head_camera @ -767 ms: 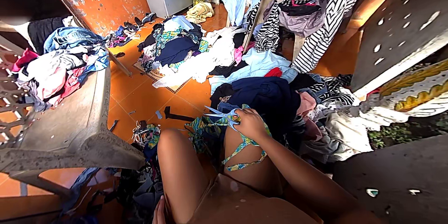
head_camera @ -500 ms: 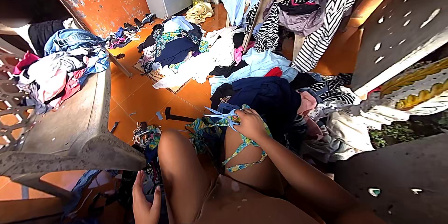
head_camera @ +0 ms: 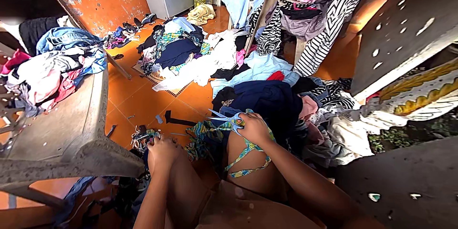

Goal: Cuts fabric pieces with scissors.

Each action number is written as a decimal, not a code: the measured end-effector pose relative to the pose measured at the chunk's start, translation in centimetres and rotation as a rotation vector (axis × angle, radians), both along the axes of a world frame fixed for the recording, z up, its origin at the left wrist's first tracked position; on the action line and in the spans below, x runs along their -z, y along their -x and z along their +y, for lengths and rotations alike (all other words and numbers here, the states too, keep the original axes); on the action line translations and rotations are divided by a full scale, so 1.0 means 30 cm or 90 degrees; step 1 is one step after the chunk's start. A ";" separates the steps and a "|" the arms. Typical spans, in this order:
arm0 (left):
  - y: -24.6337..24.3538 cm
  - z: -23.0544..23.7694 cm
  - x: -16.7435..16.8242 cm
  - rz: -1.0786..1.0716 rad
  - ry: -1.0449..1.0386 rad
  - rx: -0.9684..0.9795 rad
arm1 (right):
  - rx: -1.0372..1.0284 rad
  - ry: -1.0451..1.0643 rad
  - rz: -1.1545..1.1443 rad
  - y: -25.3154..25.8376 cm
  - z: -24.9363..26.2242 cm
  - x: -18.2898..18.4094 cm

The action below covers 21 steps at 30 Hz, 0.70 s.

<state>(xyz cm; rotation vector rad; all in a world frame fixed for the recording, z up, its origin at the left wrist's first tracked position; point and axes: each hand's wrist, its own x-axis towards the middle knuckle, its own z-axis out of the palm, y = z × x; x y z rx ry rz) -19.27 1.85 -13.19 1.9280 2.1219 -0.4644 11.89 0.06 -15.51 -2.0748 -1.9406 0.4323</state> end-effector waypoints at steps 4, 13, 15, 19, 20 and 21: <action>0.107 0.170 -0.005 -0.087 0.169 -0.020 | 0.000 0.002 0.007 0.011 -0.001 -0.008; 0.076 0.331 0.036 -0.052 0.369 0.004 | -0.002 0.009 0.011 0.019 0.002 -0.015; 0.054 0.331 0.035 -0.052 0.366 0.010 | 0.002 0.015 0.008 0.015 0.002 -0.018; 0.016 0.301 -0.011 -0.067 0.337 0.007 | 0.004 0.017 0.005 0.010 0.004 -0.015; 0.010 0.299 -0.012 -0.062 0.335 0.005 | 0.005 0.020 0.002 0.009 0.004 -0.014; 0.006 0.298 -0.010 -0.058 0.330 0.000 | 0.007 0.021 0.000 0.009 0.003 -0.013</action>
